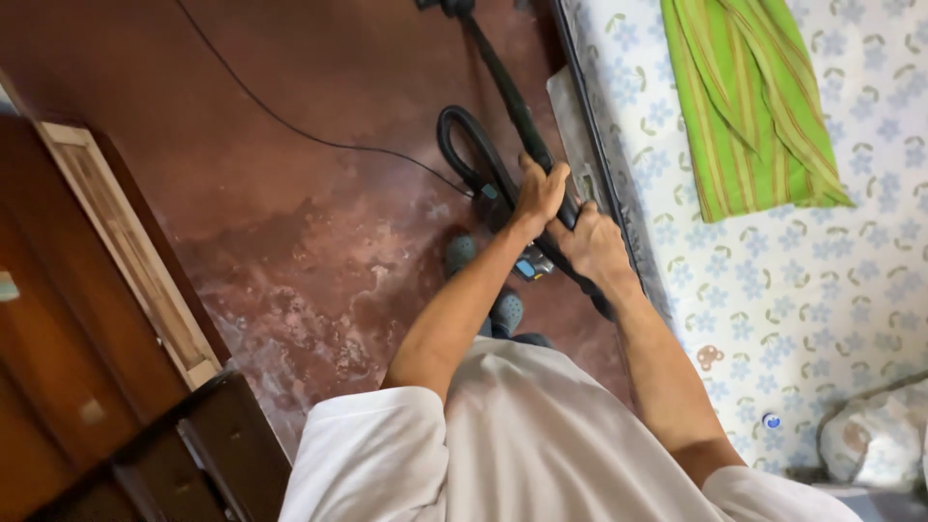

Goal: The person vacuums the floor around a dresser and a bed, moving the vacuum head across the surface. They then pick up the vacuum canister and hose to clean around a suitcase and other furniture.

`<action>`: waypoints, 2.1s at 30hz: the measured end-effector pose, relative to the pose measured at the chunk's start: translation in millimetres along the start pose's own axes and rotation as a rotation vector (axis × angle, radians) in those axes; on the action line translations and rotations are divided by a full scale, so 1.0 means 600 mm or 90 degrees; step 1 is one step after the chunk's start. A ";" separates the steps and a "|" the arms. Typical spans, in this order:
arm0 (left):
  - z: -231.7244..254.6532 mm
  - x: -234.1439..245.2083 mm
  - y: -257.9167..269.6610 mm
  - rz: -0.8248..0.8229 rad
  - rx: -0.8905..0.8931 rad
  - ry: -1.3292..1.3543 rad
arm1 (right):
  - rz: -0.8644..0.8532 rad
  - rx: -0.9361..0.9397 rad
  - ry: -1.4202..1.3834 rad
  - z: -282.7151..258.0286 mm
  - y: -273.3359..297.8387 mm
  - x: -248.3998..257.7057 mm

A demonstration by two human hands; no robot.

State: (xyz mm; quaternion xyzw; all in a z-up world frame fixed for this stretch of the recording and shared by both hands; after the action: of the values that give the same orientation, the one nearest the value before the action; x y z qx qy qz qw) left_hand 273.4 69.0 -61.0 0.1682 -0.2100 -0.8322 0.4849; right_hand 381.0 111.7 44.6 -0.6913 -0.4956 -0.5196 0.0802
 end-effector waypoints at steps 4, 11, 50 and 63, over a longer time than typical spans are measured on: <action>0.051 0.034 -0.120 0.013 -0.083 -0.054 | 0.019 -0.101 -0.004 -0.017 -0.118 -0.001; 0.084 0.054 -0.236 -0.003 -0.087 -0.057 | 0.059 -0.011 -0.013 -0.025 -0.278 -0.026; -0.952 -0.076 -0.077 0.084 0.364 0.527 | 0.096 0.262 0.099 0.372 -0.028 -0.347; -0.756 0.017 0.295 0.166 0.410 0.196 | 0.009 -0.072 -0.135 0.357 0.203 -0.240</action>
State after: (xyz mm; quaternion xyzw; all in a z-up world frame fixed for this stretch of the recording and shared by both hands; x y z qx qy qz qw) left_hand 618.2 -102.6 -358.7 0.4067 -0.4051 -0.6197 0.5352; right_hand 616.2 98.6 -117.0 -0.7493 -0.4664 -0.4701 -0.0082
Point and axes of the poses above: each hand's wrist, its own y-axis away from the middle knuckle, its own x-axis out of the back of the hand, z = x × y, the point moved 7 cm from there along -y, towards the middle knuckle, and after that the axes turned 2 degrees about -x, right-handed, at the moved point
